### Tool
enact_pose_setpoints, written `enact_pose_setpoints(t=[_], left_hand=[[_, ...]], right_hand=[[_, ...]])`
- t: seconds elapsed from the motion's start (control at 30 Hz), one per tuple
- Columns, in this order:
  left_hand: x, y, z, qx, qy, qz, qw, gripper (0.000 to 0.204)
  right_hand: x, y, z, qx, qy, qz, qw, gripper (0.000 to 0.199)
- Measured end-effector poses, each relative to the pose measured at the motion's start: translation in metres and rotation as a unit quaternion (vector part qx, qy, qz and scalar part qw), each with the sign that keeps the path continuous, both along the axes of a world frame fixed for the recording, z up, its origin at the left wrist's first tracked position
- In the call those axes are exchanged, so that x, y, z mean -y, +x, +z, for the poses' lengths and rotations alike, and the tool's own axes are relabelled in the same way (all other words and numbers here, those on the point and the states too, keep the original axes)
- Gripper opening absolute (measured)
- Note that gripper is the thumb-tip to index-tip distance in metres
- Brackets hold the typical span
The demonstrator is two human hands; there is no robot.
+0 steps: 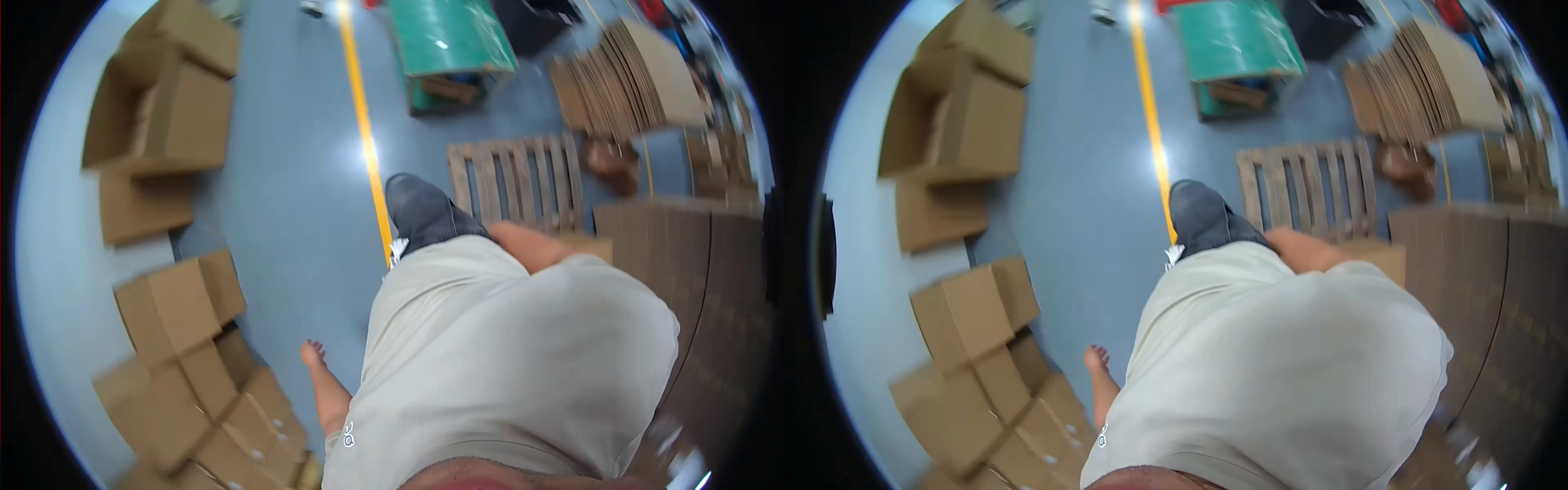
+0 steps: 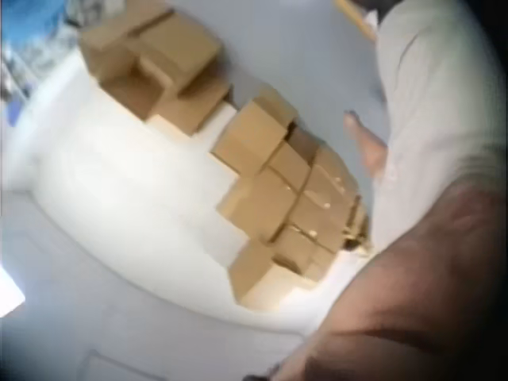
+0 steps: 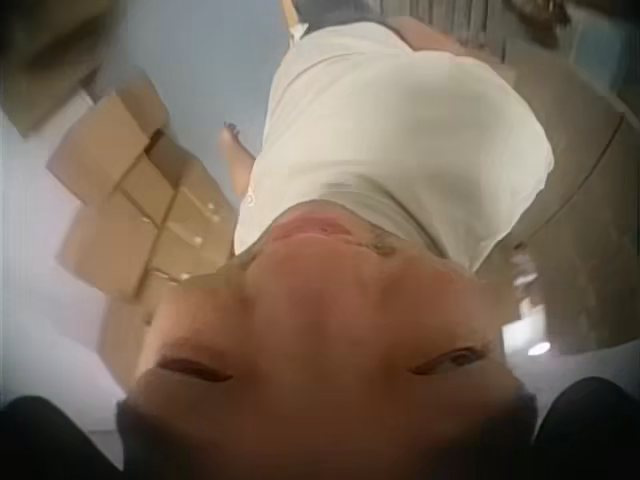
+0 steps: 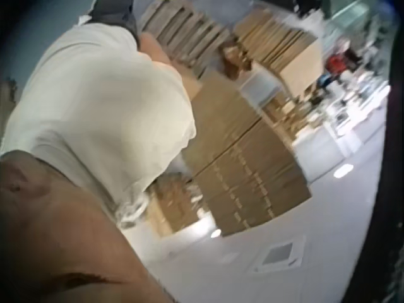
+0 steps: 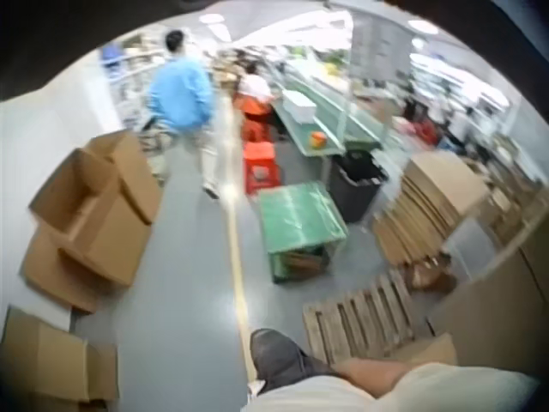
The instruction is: Packing small white product boxes into larger cardboard cartons and sealing them for shipment on a production floor.
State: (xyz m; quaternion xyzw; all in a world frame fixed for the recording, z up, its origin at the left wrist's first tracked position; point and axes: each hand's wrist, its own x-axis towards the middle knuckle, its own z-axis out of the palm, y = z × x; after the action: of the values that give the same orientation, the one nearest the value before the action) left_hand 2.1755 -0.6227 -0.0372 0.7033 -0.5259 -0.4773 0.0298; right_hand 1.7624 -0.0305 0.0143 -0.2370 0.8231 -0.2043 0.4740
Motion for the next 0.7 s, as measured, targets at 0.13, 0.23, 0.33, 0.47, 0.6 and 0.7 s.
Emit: enact_pose_setpoints(t=[0.13,0.23,0.33,0.47,0.6,0.7], left_hand=[[0.121,-0.090,0.002,0.075,0.022,-0.180,0.981,0.036],[0.151,-0.199,-0.021,0.188,0.129,-0.310,0.923,0.034],[0.141,-0.327,-0.063,0.240,0.171,-0.380,0.877,0.030],[0.028,-0.566,-0.019,-0.032,0.056,-0.743,0.666,0.035],[-0.038,-0.699,0.057,-0.134,0.091,-0.789,0.593,0.039],[-0.022,-0.782,0.046,-0.134,0.099,-0.792,0.587,0.042]], right_hand=[[-0.017,-0.007,-0.125,0.143,0.060,-0.269,0.951,0.040],[-0.038,0.027,-0.152,0.212,0.195,-0.282,0.915,0.041],[-0.048,0.070,-0.205,0.231,0.222,-0.289,0.902,0.042],[0.053,0.022,-0.127,0.307,0.199,-0.406,0.838,0.046],[0.122,-0.069,-0.173,0.171,0.043,-0.407,0.896,0.043],[0.186,-0.164,-0.132,0.107,-0.114,-0.624,0.766,0.030]])
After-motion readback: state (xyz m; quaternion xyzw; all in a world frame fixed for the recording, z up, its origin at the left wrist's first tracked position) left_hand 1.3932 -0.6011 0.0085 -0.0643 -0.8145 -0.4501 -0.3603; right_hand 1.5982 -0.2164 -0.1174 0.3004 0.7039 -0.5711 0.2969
